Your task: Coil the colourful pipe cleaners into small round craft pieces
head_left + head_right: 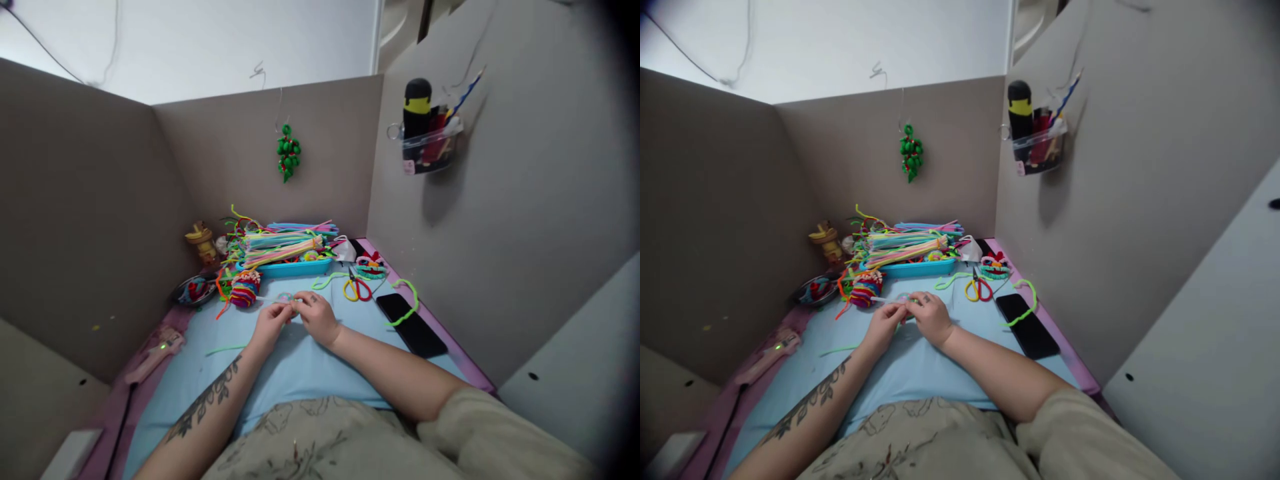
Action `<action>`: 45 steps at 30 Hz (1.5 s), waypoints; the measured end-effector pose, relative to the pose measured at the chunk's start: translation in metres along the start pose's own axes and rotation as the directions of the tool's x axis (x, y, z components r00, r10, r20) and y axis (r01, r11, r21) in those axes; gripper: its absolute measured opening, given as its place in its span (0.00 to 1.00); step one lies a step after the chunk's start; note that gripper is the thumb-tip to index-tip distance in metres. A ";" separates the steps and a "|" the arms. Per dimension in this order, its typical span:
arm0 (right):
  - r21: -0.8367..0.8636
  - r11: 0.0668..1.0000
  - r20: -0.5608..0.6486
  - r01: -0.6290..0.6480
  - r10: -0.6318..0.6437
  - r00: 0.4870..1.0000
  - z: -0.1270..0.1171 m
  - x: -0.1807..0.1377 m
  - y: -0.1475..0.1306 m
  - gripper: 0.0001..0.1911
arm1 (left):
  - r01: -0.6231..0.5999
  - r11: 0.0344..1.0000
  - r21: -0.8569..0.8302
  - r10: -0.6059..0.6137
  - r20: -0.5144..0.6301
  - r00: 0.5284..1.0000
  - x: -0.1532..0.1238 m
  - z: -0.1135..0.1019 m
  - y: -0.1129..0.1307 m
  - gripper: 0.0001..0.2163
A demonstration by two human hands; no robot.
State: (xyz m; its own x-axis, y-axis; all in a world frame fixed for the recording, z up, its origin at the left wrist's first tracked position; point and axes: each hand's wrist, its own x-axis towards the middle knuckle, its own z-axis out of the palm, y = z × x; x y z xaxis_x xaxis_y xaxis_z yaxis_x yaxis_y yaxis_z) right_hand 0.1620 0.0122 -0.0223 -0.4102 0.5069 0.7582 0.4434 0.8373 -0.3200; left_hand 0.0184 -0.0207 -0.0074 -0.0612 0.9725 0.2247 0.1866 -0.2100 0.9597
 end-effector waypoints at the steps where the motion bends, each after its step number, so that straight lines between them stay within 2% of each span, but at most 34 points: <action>1: 0.021 1.000 -0.009 0.007 -0.007 1.000 0.001 -0.001 0.000 0.16 | 0.007 1.000 0.008 -0.007 -0.022 1.000 0.000 -0.001 0.000 0.14; 4: 0.094 0.995 -0.031 0.018 -0.015 0.999 0.002 -0.003 -0.001 0.18 | 0.027 0.999 0.039 -0.025 -0.068 0.997 0.000 -0.003 0.001 0.14; 10: 0.205 0.979 -0.021 0.001 0.003 1.000 0.001 -0.004 0.003 0.19 | 0.014 0.992 0.128 -0.003 -0.085 0.996 0.001 -0.005 -0.001 0.15; 16: 0.301 0.953 0.020 -0.015 0.010 1.000 -0.004 -0.003 -0.002 0.19 | -0.089 0.985 0.147 0.100 -0.068 0.993 -0.001 -0.004 0.001 0.14; 26: 0.377 0.914 0.044 -0.152 0.146 0.988 -0.003 -0.004 -0.004 0.11 | -0.228 0.935 0.271 0.255 -0.066 0.965 0.001 -0.006 -0.007 0.11; 31: 0.375 0.908 0.043 -0.186 0.184 0.982 -0.003 -0.006 -0.001 0.09 | -0.209 0.952 0.225 0.220 -0.027 0.975 0.001 -0.007 -0.007 0.11; 36: 0.362 0.920 0.016 -0.152 0.157 0.987 -0.006 -0.002 0.000 0.09 | -0.153 0.966 0.207 0.161 -0.024 0.987 0.002 -0.006 -0.015 0.11; 40: 0.351 0.925 -0.012 -0.144 0.158 0.987 -0.007 -0.001 0.002 0.08 | -0.162 0.958 0.236 0.174 -0.031 0.984 0.002 -0.005 -0.016 0.11; 45: 0.355 0.919 0.008 -0.171 0.180 0.984 -0.007 -0.001 0.000 0.07 | -0.168 0.940 0.296 0.192 -0.054 0.980 0.000 -0.006 -0.011 0.10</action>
State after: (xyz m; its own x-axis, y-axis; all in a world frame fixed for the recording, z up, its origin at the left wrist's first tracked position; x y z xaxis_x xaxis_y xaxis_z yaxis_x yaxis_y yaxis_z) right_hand 0.1680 0.0100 -0.0191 -0.3304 0.6511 0.6833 0.1943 0.7554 -0.6258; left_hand 0.0106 -0.0193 -0.0170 -0.0766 0.9073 0.4135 0.4764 -0.3310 0.8145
